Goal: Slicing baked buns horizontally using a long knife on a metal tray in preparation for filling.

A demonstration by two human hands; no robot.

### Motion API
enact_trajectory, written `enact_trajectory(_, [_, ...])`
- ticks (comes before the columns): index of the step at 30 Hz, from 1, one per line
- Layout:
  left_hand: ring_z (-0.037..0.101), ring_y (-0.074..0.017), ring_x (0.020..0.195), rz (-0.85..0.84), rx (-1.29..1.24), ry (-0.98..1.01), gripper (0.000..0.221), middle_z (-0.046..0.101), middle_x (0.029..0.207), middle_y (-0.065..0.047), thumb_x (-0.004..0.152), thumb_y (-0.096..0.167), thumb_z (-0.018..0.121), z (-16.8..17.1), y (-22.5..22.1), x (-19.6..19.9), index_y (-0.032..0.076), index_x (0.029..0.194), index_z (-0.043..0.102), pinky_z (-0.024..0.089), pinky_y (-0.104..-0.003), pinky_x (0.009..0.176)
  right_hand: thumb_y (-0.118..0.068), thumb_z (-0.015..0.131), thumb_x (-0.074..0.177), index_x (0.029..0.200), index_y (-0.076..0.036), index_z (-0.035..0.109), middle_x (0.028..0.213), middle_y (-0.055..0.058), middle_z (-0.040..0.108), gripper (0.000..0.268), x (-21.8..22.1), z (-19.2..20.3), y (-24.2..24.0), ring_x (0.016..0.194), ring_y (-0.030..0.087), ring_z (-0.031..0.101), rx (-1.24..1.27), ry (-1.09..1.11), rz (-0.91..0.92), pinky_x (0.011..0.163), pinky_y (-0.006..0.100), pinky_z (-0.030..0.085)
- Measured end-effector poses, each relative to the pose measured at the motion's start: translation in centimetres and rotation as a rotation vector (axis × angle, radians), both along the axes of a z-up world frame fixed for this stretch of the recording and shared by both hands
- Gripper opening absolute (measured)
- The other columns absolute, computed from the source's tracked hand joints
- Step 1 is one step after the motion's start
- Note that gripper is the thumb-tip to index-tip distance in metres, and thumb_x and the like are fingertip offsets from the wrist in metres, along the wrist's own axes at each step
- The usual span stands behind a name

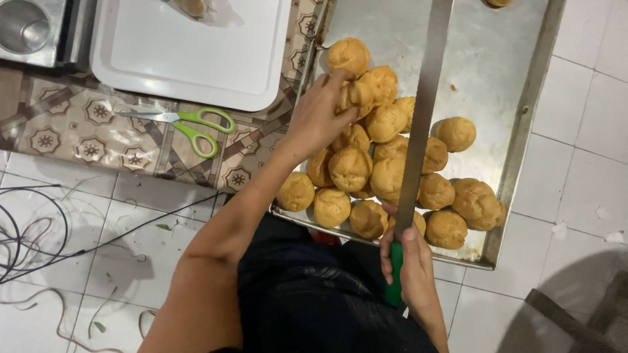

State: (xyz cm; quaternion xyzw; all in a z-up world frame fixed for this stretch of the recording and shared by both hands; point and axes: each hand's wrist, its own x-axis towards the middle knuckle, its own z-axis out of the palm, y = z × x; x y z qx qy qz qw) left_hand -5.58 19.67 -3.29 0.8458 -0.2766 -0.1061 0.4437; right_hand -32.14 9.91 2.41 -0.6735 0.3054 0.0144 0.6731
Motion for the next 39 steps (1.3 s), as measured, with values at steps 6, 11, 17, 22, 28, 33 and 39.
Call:
enact_trajectory(6, [0.066, -0.0191, 0.090, -0.125, -0.872, 0.733, 0.056, 0.062, 0.108, -0.013, 0.092, 0.019, 0.073, 1.2, 2.9, 0.0, 0.005, 0.140, 0.048, 0.061, -0.029, 0.073, -0.046, 0.030, 0.103, 0.151, -0.005, 0.048, 0.070, 0.006, 0.053, 0.065, 0.4, 0.6, 0.5, 0.048, 0.011, 0.043, 0.007, 0.044, 0.026, 0.037, 0.024, 0.033])
enact_trajectory(11, [0.060, -0.0247, 0.115, -0.220, -0.974, 0.823, 0.051, 0.057, 0.128, -0.018, 0.098, 0.011, 0.065, 1.4, 3.1, -1.0, 0.001, 0.144, 0.045, 0.058, -0.035, 0.095, -0.047, 0.032, 0.102, 0.150, -0.004, 0.050, 0.072, 0.006, 0.054, 0.066, 0.5, 0.5, 0.8, 0.049, 0.012, 0.045, 0.005, 0.031, 0.084, 0.037, 0.025, 0.034])
enact_trajectory(17, [0.064, -0.0279, 0.116, -0.180, -0.953, 0.844, 0.087, 0.060, 0.127, -0.018, 0.074, 0.030, 0.087, 1.5, 2.0, -1.5, -0.002, 0.142, 0.043, 0.058, -0.036, 0.100, -0.050, 0.032, 0.102, 0.151, -0.008, 0.048, 0.073, 0.005, 0.053, 0.067, 0.3, 0.1, 0.8, 0.049, 0.011, 0.045, 0.004, 0.040, 0.134, 0.037, 0.023, 0.034])
enact_trajectory(22, [0.062, -0.0221, 0.110, -0.118, -0.969, 0.786, 0.075, 0.058, 0.122, -0.016, 0.083, 0.019, 0.081, 1.0, 2.3, -1.7, -0.005, 0.142, 0.041, 0.057, -0.030, 0.095, -0.047, 0.030, 0.102, 0.151, -0.009, 0.049, 0.072, 0.005, 0.054, 0.065, 0.3, 0.5, 1.1, 0.051, 0.011, 0.046, -0.053, 0.099, 0.168, 0.040, 0.024, 0.035])
enact_trajectory(28, [0.065, -0.0230, 0.112, -0.126, -1.017, 0.791, 0.067, 0.064, 0.121, -0.017, 0.088, 0.019, 0.077, 1.1, 3.6, -1.5, -0.003, 0.141, 0.043, 0.059, -0.034, 0.100, -0.049, 0.031, 0.102, 0.151, -0.009, 0.050, 0.071, 0.006, 0.053, 0.066, 0.4, 0.1, 1.1, 0.052, 0.012, 0.046, -0.055, 0.110, 0.174, 0.040, 0.024, 0.036])
enact_trajectory(33, [0.061, -0.0246, 0.119, -0.192, -0.995, 0.616, 0.073, 0.059, 0.127, -0.016, 0.089, 0.027, 0.078, 2.3, 3.6, -2.1, 0.000, 0.143, 0.037, 0.052, -0.036, 0.108, -0.046, 0.030, 0.103, 0.152, -0.010, 0.047, 0.072, 0.005, 0.053, 0.063, 1.0, 0.3, 1.1, 0.051, 0.011, 0.045, -0.043, 0.083, 0.207, 0.040, 0.023, 0.036])
enact_trajectory(39, [0.075, -0.0310, 0.106, -0.121, -1.281, 1.005, 0.049, 0.074, 0.119, -0.018, 0.091, 0.023, 0.078, 1.2, 1.7, -2.3, -0.003, 0.127, 0.058, 0.064, -0.042, 0.096, -0.053, 0.033, 0.100, 0.149, -0.007, 0.050, 0.070, 0.002, 0.055, 0.069, 1.5, -0.7, 1.6, 0.048, 0.010, 0.046, -0.184, 0.064, 0.192, 0.039, 0.022, 0.033])
